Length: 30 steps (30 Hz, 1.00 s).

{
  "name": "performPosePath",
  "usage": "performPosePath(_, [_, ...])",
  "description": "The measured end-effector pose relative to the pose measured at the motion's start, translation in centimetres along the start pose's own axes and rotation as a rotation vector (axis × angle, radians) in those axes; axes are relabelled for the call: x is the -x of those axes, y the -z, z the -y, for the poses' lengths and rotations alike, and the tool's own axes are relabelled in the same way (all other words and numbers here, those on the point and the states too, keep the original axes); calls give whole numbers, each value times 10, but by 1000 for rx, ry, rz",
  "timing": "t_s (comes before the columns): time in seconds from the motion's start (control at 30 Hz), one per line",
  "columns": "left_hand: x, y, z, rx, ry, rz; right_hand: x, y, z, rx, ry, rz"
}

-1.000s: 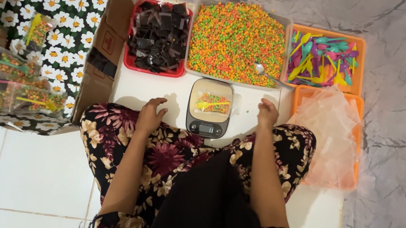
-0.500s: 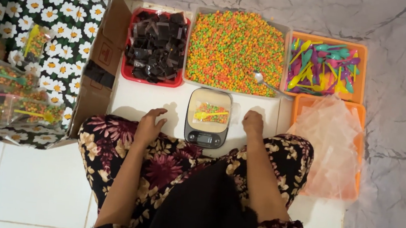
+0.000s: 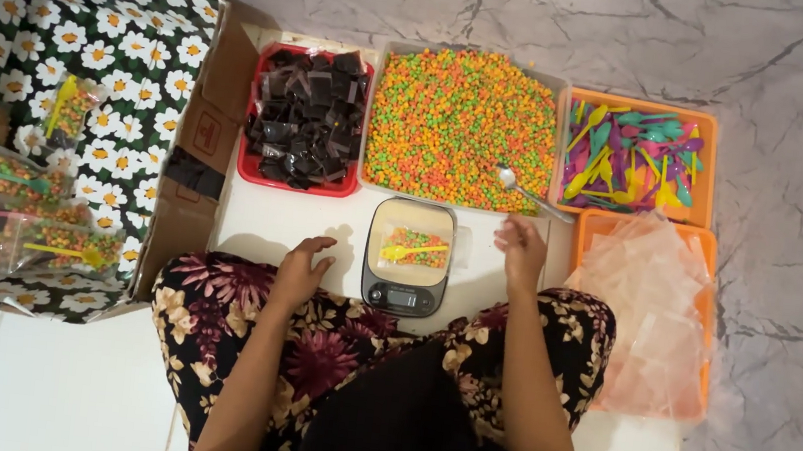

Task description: Packaging small multi-colored beads into plastic bags and weighing them on a digital scale for consistency.

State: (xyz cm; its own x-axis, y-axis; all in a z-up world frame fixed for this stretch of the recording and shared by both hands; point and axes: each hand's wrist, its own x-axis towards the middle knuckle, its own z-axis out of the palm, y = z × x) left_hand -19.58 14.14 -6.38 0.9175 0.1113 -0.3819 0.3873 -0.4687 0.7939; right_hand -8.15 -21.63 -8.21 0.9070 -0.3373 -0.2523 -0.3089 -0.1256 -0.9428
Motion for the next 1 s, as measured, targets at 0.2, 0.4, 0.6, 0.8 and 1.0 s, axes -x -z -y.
performPosePath(0.2, [2, 4, -6, 57, 10, -21, -21, -2, -99, 412, -301, 338])
performPosePath(0.4, [-8, -2, 6, 122, -42, -110, -25, -3, -125, 364, -269, 436])
performPosePath(0.6, [-19, 26, -36, 49, -42, -320, 17, -23, -16, 360, -74, 430])
performPosePath(0.8, [-95, 17, -9, -150, -255, -632, 75, -50, 124, 471, 326, 355])
performPosePath(1.0, [-147, 15, -25, -419, -314, -630, 86, -61, 155, 484, 416, 339])
